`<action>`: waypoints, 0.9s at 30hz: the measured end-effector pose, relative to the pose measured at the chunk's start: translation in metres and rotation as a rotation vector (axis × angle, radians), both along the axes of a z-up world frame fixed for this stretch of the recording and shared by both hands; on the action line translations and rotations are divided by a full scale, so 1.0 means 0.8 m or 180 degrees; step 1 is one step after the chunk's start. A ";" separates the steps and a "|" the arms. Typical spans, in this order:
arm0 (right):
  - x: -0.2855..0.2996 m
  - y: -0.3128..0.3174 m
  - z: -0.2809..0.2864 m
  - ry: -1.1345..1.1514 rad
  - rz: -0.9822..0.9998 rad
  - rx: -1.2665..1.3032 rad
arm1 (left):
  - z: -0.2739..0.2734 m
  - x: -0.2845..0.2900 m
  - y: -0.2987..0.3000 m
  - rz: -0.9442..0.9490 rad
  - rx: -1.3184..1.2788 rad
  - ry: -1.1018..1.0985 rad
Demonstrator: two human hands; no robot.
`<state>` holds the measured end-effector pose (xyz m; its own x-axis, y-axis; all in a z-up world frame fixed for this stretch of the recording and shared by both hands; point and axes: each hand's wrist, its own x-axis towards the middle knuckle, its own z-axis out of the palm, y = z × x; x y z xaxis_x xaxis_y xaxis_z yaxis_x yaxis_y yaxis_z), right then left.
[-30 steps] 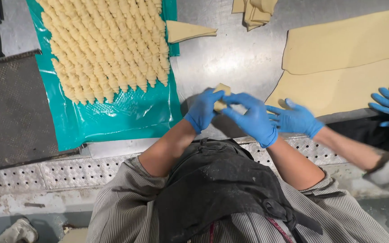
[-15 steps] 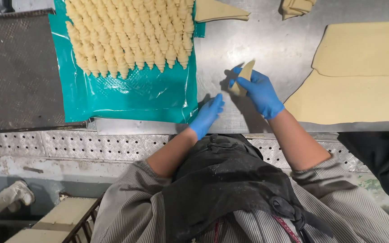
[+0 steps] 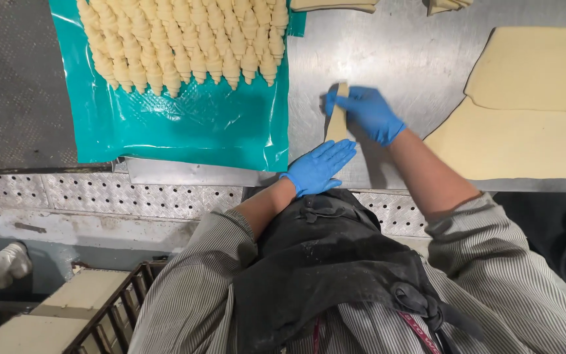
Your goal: Rolling triangular pieces of dough into small croissants at a bakery workstation.
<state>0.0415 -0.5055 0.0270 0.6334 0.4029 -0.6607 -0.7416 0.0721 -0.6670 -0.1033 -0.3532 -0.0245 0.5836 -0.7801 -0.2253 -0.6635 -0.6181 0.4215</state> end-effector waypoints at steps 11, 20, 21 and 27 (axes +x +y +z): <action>0.140 -0.009 -0.048 -0.1661 0.1049 -0.0780 | -0.001 -0.004 -0.001 0.0073 -0.0153 0.0053; -0.062 -0.060 0.021 -0.4159 0.1817 -0.2187 | -0.023 -0.015 0.010 0.1502 -0.1027 -0.0250; -0.090 -0.058 0.032 -0.4503 0.2068 -0.2037 | -0.034 -0.015 0.009 0.1746 -0.1047 -0.0371; -0.144 -0.063 -0.030 -0.4814 0.1996 -0.2743 | -0.053 -0.002 0.011 0.1465 -0.0596 -0.0109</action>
